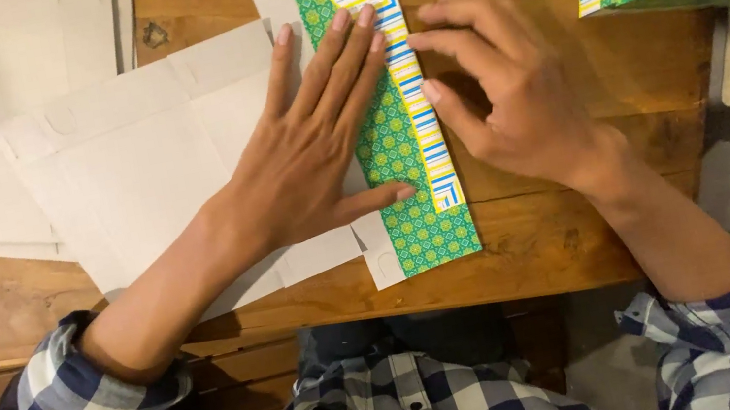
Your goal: Assembling patterned cardboard boxes by folding and tucking flaps.
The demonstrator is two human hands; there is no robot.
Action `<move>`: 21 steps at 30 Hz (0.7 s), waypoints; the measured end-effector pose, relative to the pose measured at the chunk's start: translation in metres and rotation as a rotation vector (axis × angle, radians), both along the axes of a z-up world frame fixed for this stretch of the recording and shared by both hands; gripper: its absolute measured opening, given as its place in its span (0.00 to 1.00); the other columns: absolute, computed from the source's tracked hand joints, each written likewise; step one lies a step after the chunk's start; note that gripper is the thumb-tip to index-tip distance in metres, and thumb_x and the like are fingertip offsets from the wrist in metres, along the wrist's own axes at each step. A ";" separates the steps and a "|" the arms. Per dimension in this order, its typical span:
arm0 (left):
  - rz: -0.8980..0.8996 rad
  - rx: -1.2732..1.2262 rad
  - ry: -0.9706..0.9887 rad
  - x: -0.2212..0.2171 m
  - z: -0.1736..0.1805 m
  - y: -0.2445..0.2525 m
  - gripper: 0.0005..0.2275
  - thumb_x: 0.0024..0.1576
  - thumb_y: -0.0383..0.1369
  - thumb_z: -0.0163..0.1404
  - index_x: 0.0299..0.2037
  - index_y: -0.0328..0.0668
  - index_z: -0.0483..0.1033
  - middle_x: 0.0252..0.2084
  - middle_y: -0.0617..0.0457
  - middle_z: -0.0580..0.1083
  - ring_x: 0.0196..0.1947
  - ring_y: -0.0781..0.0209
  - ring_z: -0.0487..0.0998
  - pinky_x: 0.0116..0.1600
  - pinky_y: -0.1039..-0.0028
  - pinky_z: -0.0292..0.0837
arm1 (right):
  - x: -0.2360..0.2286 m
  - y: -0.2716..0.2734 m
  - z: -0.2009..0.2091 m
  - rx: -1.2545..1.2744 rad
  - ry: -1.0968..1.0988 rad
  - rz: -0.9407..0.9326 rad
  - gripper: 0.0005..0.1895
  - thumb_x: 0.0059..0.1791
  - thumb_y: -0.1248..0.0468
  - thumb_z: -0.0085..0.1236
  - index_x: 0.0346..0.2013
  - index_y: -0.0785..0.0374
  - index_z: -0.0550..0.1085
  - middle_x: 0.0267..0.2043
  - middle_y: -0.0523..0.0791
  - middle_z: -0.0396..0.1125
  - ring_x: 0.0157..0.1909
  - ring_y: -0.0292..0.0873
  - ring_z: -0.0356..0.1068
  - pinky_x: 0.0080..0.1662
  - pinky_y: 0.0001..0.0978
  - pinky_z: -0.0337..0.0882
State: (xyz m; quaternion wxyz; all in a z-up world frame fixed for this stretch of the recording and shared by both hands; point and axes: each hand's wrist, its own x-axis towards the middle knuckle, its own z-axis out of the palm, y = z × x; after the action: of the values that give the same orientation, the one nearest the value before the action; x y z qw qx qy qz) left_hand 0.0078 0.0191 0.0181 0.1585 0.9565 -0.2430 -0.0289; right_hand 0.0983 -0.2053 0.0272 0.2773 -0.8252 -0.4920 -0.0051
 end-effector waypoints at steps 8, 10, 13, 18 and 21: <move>0.021 0.034 -0.007 0.000 0.000 0.000 0.48 0.62 0.69 0.31 0.78 0.28 0.42 0.80 0.37 0.43 0.80 0.41 0.39 0.76 0.38 0.27 | 0.007 0.004 -0.005 0.077 -0.076 -0.109 0.08 0.55 0.65 0.62 0.46 0.67 0.78 0.60 0.56 0.64 0.66 0.59 0.63 0.63 0.51 0.60; 0.019 0.035 -0.026 -0.001 0.000 0.001 0.48 0.63 0.69 0.32 0.78 0.29 0.42 0.80 0.37 0.43 0.79 0.38 0.39 0.76 0.38 0.28 | 0.006 0.003 -0.002 0.010 0.017 -0.172 0.11 0.54 0.63 0.67 0.48 0.64 0.76 0.67 0.56 0.59 0.72 0.61 0.57 0.69 0.56 0.57; 0.017 0.010 -0.027 0.000 -0.001 0.001 0.48 0.62 0.68 0.35 0.78 0.30 0.43 0.80 0.36 0.44 0.79 0.38 0.39 0.76 0.39 0.27 | 0.011 0.003 -0.003 -0.003 0.057 -0.207 0.11 0.54 0.62 0.69 0.45 0.63 0.75 0.69 0.55 0.55 0.75 0.61 0.52 0.70 0.57 0.57; 0.004 -0.029 -0.059 0.000 -0.004 0.001 0.49 0.61 0.68 0.33 0.77 0.25 0.47 0.79 0.34 0.45 0.79 0.37 0.40 0.75 0.35 0.26 | 0.023 0.008 -0.003 -0.018 0.062 -0.244 0.17 0.54 0.56 0.71 0.45 0.62 0.73 0.66 0.55 0.55 0.72 0.58 0.55 0.65 0.55 0.61; 0.003 -0.034 -0.073 -0.001 -0.005 0.001 0.50 0.61 0.69 0.34 0.77 0.25 0.47 0.79 0.34 0.46 0.79 0.37 0.41 0.75 0.35 0.27 | 0.032 0.013 -0.009 -0.019 0.054 -0.288 0.19 0.54 0.53 0.72 0.44 0.59 0.70 0.59 0.52 0.56 0.65 0.56 0.58 0.59 0.53 0.63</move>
State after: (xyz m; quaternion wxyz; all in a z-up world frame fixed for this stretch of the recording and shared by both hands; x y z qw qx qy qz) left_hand 0.0071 0.0201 0.0128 0.1656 0.9545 -0.2478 0.0105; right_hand 0.1304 -0.1923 0.0183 0.2791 -0.8898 -0.3607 -0.0181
